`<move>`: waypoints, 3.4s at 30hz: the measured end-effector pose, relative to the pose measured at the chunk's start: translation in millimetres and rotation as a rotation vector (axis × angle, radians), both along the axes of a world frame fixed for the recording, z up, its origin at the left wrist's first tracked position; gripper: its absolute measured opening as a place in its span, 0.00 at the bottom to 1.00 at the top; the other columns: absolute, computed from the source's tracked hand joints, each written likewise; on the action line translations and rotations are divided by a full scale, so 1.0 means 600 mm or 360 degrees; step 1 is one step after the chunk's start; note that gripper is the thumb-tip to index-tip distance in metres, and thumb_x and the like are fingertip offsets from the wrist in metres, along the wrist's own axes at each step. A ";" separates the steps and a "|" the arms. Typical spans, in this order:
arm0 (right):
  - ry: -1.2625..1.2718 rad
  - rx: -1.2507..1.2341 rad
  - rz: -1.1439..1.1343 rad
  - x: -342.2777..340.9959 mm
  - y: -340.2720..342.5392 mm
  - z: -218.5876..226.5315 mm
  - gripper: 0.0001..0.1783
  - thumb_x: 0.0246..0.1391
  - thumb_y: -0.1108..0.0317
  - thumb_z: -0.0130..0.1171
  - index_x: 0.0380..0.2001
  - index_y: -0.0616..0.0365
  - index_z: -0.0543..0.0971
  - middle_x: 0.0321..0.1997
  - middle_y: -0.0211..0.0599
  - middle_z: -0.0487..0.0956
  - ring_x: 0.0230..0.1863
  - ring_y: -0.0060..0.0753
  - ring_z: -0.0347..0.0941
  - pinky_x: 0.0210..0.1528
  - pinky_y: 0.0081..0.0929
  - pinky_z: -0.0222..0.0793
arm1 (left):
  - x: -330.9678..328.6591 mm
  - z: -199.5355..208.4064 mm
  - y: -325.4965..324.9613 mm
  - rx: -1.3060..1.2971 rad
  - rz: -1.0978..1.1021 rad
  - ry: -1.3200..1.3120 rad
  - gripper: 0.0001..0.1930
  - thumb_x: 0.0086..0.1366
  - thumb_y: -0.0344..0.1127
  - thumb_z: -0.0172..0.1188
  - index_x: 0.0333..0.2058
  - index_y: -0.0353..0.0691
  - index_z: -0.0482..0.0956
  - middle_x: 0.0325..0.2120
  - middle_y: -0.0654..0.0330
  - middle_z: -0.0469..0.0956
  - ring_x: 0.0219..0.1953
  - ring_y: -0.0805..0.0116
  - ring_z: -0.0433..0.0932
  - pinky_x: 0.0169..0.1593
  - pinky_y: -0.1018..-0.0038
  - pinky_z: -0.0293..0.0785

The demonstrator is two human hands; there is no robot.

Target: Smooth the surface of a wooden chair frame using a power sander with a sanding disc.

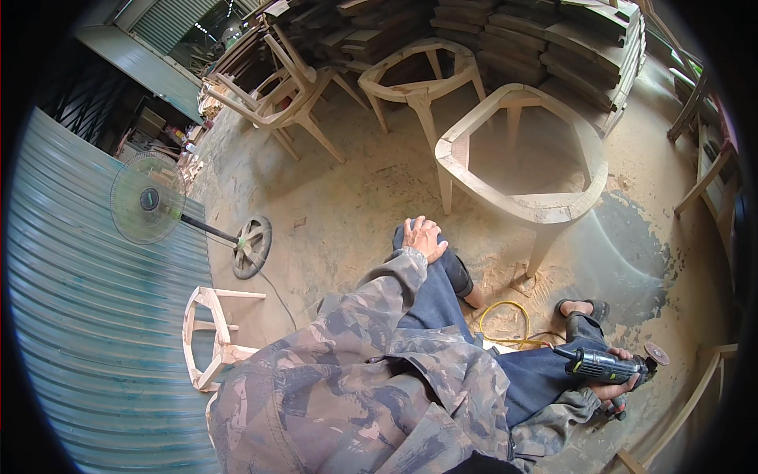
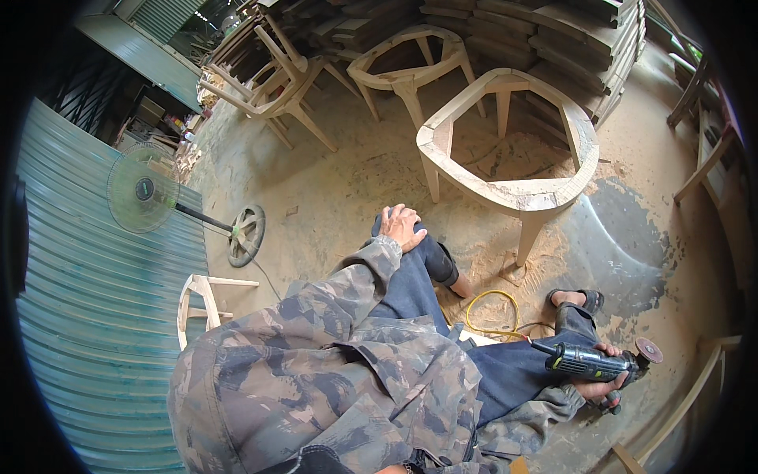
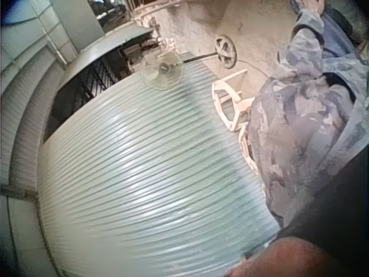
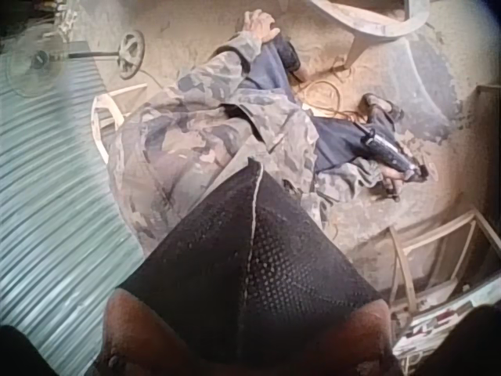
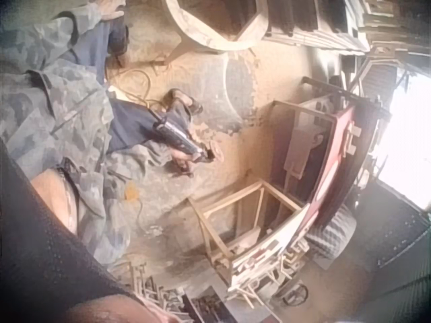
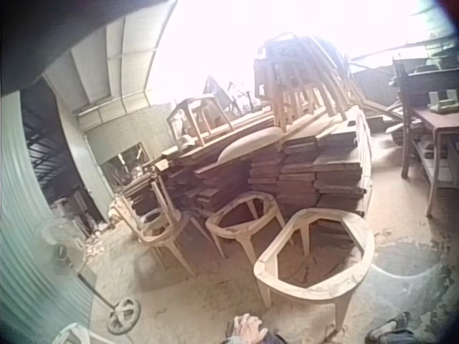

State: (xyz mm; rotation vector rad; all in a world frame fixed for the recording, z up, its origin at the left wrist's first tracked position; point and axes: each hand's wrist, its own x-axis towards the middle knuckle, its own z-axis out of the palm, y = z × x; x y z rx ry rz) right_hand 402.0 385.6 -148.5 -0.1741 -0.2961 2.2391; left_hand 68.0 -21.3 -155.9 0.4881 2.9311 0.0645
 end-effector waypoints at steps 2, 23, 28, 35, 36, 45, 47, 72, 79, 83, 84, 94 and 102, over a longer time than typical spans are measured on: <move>-0.0030 -0.0004 -0.0031 0.008 0.003 -0.003 0.26 0.51 0.54 0.61 0.44 0.62 0.66 0.40 0.39 0.68 0.45 0.36 0.67 0.56 0.37 0.64 | -0.002 -0.005 0.006 0.0017 -0.0016 0.0017 0.22 0.58 0.53 0.58 0.46 0.48 0.79 0.54 0.62 0.72 0.65 0.58 0.57 0.68 0.49 0.43; 0.0110 -0.0446 -0.0171 -0.017 -0.058 0.087 0.26 0.52 0.50 0.60 0.44 0.59 0.69 0.36 0.39 0.71 0.39 0.37 0.70 0.50 0.41 0.71 | -0.076 0.075 0.397 0.0142 -0.0834 0.0114 0.59 0.42 0.71 0.66 0.64 0.36 0.54 0.57 0.42 0.63 0.60 0.46 0.64 0.60 0.58 0.63; 0.0136 -0.0440 -0.0095 -0.011 -0.072 0.110 0.27 0.52 0.48 0.59 0.44 0.58 0.68 0.35 0.36 0.71 0.38 0.35 0.71 0.49 0.37 0.70 | -0.077 0.097 0.401 0.0128 -0.0877 -0.0015 0.56 0.40 0.67 0.70 0.62 0.39 0.58 0.56 0.45 0.67 0.58 0.51 0.70 0.58 0.61 0.67; 0.0202 -0.0469 -0.0100 -0.013 -0.067 0.124 0.30 0.52 0.45 0.58 0.45 0.59 0.68 0.34 0.36 0.71 0.36 0.33 0.70 0.48 0.36 0.68 | -0.058 0.130 0.429 0.0342 -0.0820 -0.0151 0.44 0.39 0.60 0.73 0.52 0.38 0.71 0.42 0.49 0.80 0.45 0.54 0.80 0.50 0.63 0.74; 0.0291 -0.0502 -0.0088 -0.010 -0.067 0.123 0.30 0.52 0.45 0.58 0.46 0.59 0.68 0.34 0.36 0.71 0.36 0.33 0.70 0.48 0.36 0.68 | -0.047 0.140 0.435 0.0455 -0.0788 -0.0110 0.42 0.39 0.59 0.74 0.50 0.39 0.72 0.41 0.51 0.80 0.43 0.55 0.80 0.48 0.62 0.74; 0.0526 -0.0411 -0.0086 0.006 -0.069 0.089 0.29 0.55 0.49 0.57 0.48 0.62 0.65 0.37 0.36 0.68 0.39 0.34 0.67 0.51 0.40 0.65 | -0.070 0.216 0.456 0.0992 -0.0664 -0.0617 0.38 0.49 0.43 0.75 0.54 0.28 0.69 0.42 0.52 0.80 0.41 0.67 0.79 0.47 0.72 0.75; 0.0522 -0.0425 -0.0073 0.006 -0.070 0.087 0.29 0.55 0.50 0.58 0.49 0.61 0.65 0.38 0.36 0.68 0.39 0.34 0.67 0.51 0.40 0.65 | -0.090 0.214 0.437 0.1234 -0.0629 -0.0589 0.42 0.49 0.42 0.75 0.58 0.29 0.64 0.44 0.51 0.78 0.43 0.66 0.79 0.48 0.72 0.74; 0.0376 -0.0402 -0.0058 -0.010 -0.056 0.064 0.29 0.52 0.52 0.61 0.46 0.63 0.66 0.38 0.39 0.68 0.41 0.36 0.68 0.52 0.41 0.67 | -0.203 0.237 0.307 0.1724 -0.0144 -0.0760 0.51 0.47 0.40 0.75 0.65 0.31 0.55 0.55 0.53 0.71 0.53 0.64 0.73 0.55 0.73 0.67; 0.0484 -0.0512 0.0037 -0.012 -0.054 0.072 0.29 0.49 0.53 0.63 0.45 0.63 0.65 0.37 0.38 0.68 0.41 0.35 0.68 0.54 0.39 0.65 | -0.167 0.254 0.331 0.1776 -0.0054 -0.0818 0.53 0.47 0.38 0.74 0.66 0.31 0.51 0.51 0.50 0.73 0.48 0.64 0.75 0.50 0.73 0.70; 0.0540 -0.0523 0.0074 -0.027 -0.057 0.072 0.29 0.51 0.53 0.61 0.46 0.65 0.67 0.38 0.42 0.70 0.42 0.40 0.70 0.55 0.46 0.68 | -0.148 0.243 0.313 0.1817 -0.0034 -0.0838 0.51 0.48 0.39 0.73 0.67 0.38 0.52 0.51 0.55 0.72 0.49 0.64 0.74 0.45 0.70 0.73; 0.0493 -0.0532 0.0049 -0.031 -0.057 0.076 0.29 0.51 0.53 0.61 0.46 0.64 0.67 0.37 0.42 0.70 0.41 0.40 0.70 0.54 0.45 0.68 | -0.143 0.240 0.310 0.1818 -0.0036 -0.0846 0.51 0.48 0.39 0.73 0.67 0.38 0.52 0.51 0.55 0.72 0.49 0.64 0.74 0.45 0.70 0.73; 0.0392 -0.0423 0.0040 -0.033 -0.052 0.075 0.29 0.50 0.53 0.62 0.46 0.62 0.66 0.38 0.38 0.67 0.41 0.35 0.67 0.53 0.41 0.65 | -0.015 0.207 0.238 0.2158 -0.0146 -0.0915 0.34 0.54 0.37 0.66 0.59 0.36 0.64 0.50 0.56 0.72 0.53 0.62 0.71 0.58 0.68 0.66; 0.0283 -0.0271 0.0067 -0.030 -0.044 0.062 0.26 0.54 0.52 0.59 0.44 0.62 0.65 0.38 0.38 0.68 0.42 0.35 0.67 0.53 0.41 0.66 | 0.058 0.129 0.137 0.2400 0.0004 -0.1124 0.51 0.47 0.36 0.71 0.67 0.39 0.51 0.56 0.54 0.68 0.58 0.59 0.67 0.63 0.65 0.58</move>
